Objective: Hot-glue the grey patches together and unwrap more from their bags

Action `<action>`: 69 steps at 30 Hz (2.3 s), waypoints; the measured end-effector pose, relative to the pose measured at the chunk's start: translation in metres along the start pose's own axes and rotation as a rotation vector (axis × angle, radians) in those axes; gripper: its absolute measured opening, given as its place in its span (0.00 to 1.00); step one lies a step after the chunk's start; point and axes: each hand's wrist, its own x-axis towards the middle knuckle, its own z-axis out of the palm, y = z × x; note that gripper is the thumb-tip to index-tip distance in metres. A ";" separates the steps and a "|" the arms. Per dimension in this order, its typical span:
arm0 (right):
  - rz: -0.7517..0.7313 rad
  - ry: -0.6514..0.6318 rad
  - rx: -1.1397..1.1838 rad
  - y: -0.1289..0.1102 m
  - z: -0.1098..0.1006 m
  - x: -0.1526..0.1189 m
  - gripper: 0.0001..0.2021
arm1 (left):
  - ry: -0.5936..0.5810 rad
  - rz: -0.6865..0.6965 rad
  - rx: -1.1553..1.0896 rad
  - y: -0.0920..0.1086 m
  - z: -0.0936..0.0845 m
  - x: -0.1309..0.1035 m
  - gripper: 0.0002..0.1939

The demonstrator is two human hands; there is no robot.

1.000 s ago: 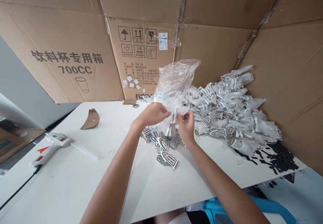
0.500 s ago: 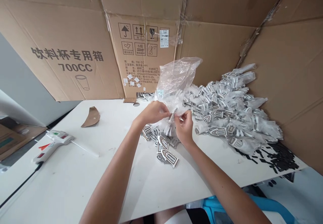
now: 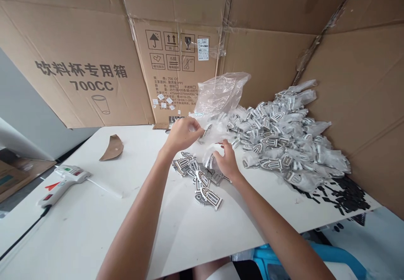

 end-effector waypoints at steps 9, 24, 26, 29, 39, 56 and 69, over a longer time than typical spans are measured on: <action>0.003 -0.160 -0.119 0.013 0.003 0.004 0.14 | -0.059 -0.118 0.218 -0.010 -0.018 -0.002 0.04; 0.030 -0.259 -0.197 0.021 0.004 0.001 0.21 | -0.093 0.009 0.248 -0.020 -0.049 -0.008 0.03; 0.022 -0.242 -0.196 0.021 0.002 0.003 0.19 | -0.021 0.013 0.244 -0.019 -0.048 -0.008 0.05; 0.019 -0.235 -0.198 0.021 0.000 0.004 0.14 | 0.095 0.003 0.234 -0.016 -0.048 -0.008 0.07; -0.042 -0.254 -0.167 0.024 -0.001 0.007 0.08 | 0.083 -0.020 0.341 -0.019 -0.039 -0.003 0.02; -0.030 -0.195 0.236 0.001 -0.008 0.011 0.08 | -0.121 0.031 0.449 -0.024 -0.025 -0.002 0.21; -0.086 -0.057 0.410 -0.020 -0.007 0.004 0.08 | -0.474 0.132 0.189 0.011 0.001 -0.013 0.18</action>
